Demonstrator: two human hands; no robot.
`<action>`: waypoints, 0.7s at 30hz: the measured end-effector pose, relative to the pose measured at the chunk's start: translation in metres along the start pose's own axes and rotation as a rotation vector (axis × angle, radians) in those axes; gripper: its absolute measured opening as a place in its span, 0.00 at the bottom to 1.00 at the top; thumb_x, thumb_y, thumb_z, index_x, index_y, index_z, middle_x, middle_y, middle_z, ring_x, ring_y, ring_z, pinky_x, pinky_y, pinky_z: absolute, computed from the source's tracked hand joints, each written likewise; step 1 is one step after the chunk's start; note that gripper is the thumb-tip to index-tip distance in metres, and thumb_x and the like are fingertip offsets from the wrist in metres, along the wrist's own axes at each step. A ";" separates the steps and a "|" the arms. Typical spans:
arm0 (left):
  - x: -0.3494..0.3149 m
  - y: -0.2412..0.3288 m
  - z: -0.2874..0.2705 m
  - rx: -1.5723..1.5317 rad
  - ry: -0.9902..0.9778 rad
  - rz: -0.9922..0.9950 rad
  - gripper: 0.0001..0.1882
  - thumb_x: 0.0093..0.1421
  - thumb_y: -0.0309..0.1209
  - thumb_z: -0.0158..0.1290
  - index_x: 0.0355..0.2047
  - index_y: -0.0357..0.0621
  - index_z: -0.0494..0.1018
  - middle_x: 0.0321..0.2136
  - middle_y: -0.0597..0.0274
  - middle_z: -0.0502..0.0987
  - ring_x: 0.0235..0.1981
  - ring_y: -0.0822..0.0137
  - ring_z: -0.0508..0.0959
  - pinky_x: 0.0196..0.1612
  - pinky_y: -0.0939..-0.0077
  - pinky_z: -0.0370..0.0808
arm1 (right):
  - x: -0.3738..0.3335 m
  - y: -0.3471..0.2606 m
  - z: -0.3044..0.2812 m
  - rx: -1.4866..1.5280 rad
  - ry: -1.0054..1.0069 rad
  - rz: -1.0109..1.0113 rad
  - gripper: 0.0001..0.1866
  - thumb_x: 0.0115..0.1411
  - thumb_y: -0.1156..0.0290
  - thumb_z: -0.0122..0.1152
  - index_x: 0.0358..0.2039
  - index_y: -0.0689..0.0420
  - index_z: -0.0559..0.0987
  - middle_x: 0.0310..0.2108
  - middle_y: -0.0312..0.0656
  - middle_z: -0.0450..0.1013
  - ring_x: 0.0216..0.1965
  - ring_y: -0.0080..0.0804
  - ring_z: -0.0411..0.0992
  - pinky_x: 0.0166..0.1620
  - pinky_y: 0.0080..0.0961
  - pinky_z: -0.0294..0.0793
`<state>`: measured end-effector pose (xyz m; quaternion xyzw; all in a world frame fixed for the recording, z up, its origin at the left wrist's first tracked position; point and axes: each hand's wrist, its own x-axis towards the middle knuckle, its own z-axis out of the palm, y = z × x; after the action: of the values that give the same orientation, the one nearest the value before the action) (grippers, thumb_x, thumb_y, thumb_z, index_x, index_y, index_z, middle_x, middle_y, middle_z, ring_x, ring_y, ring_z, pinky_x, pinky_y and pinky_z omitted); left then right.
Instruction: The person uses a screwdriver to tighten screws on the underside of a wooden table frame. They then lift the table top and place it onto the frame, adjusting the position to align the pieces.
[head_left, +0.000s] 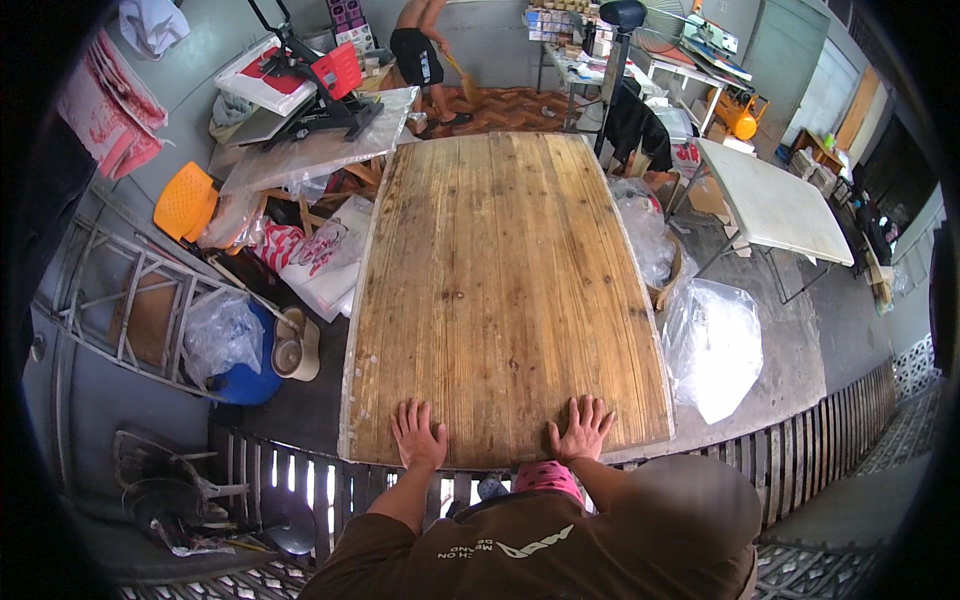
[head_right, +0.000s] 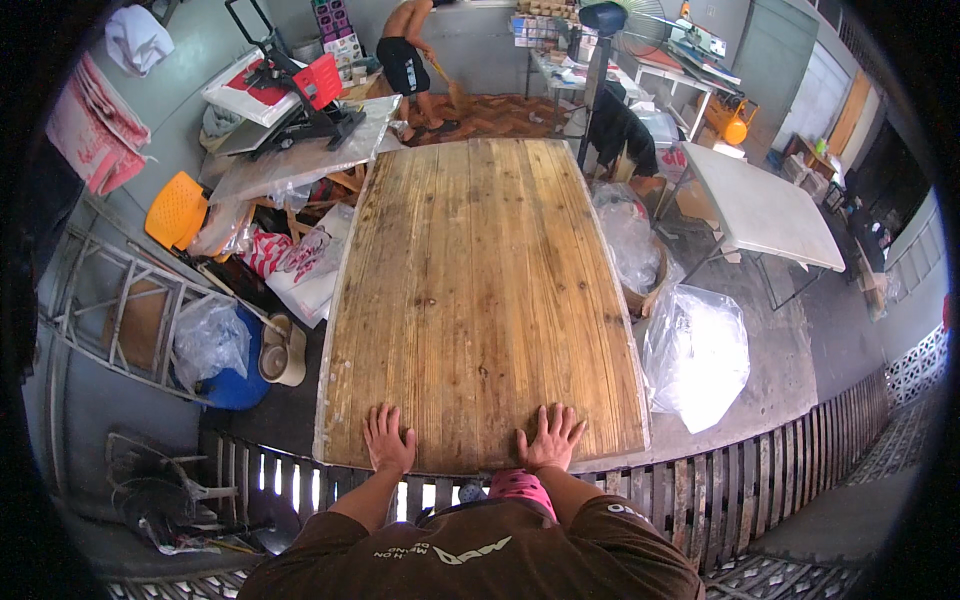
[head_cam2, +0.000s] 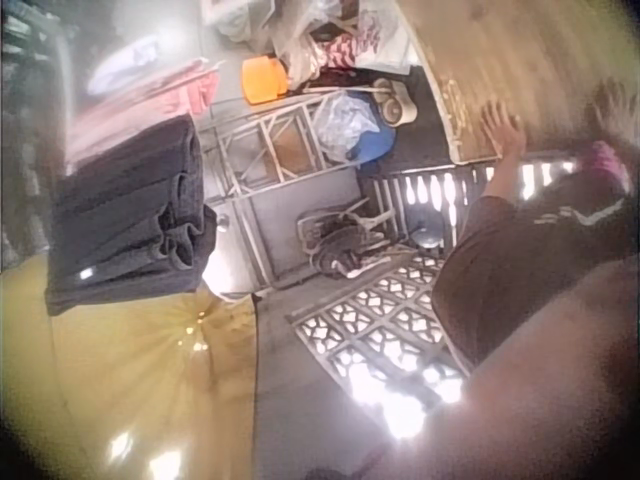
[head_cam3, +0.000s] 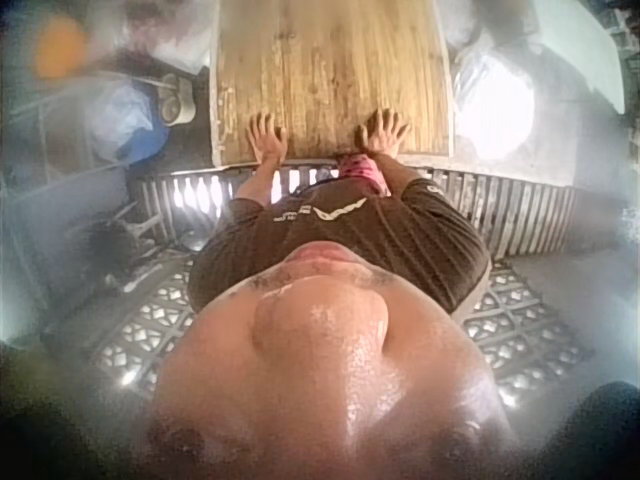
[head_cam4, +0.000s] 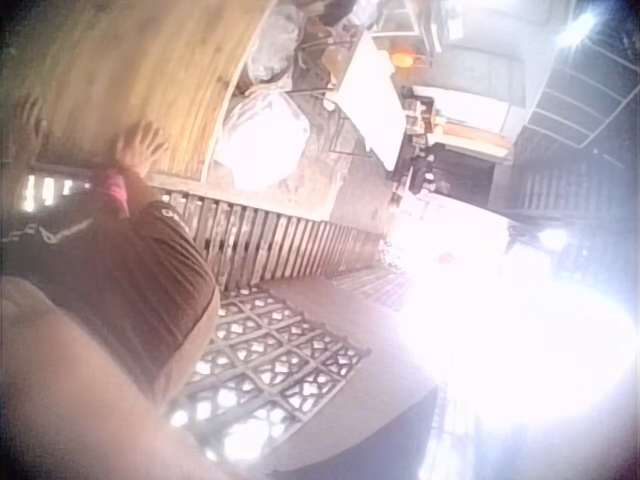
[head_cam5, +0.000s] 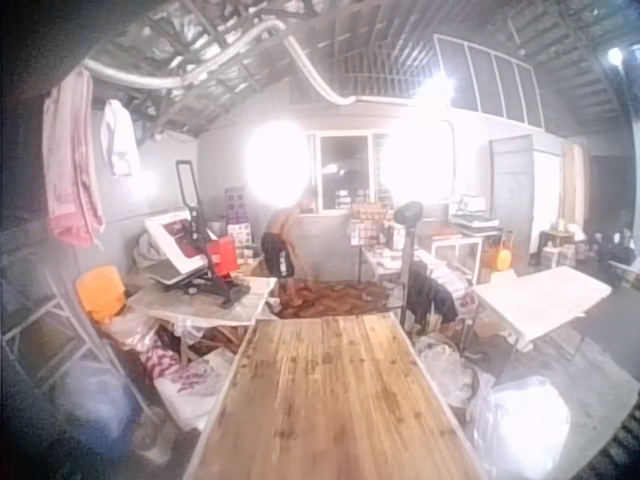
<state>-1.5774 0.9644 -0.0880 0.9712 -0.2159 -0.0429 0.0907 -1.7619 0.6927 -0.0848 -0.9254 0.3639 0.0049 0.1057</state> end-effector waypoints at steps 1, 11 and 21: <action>0.000 -0.001 0.001 0.009 0.002 -0.003 0.34 0.61 0.48 0.47 0.65 0.50 0.58 0.69 0.58 0.51 0.72 0.52 0.44 0.72 0.48 0.36 | 0.000 0.000 0.000 0.002 0.001 0.001 0.42 0.60 0.37 0.44 0.68 0.51 0.60 0.71 0.51 0.46 0.73 0.54 0.36 0.69 0.62 0.24; 0.000 0.002 -0.004 0.007 -0.026 -0.008 0.35 0.62 0.48 0.47 0.66 0.49 0.57 0.69 0.57 0.51 0.72 0.52 0.44 0.72 0.49 0.35 | 0.001 0.002 0.004 -0.015 -0.008 0.002 0.42 0.60 0.37 0.43 0.68 0.51 0.60 0.72 0.51 0.45 0.73 0.54 0.34 0.69 0.61 0.23; 0.000 -0.001 0.003 0.038 -0.007 0.001 0.35 0.61 0.48 0.46 0.66 0.50 0.57 0.70 0.59 0.50 0.72 0.52 0.44 0.72 0.48 0.35 | 0.001 0.001 0.001 0.005 -0.011 0.003 0.42 0.59 0.38 0.44 0.68 0.51 0.60 0.71 0.51 0.46 0.73 0.53 0.35 0.69 0.62 0.23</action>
<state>-1.5770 0.9648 -0.0912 0.9725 -0.2175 -0.0420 0.0717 -1.7622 0.6918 -0.0866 -0.9245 0.3649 0.0094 0.1099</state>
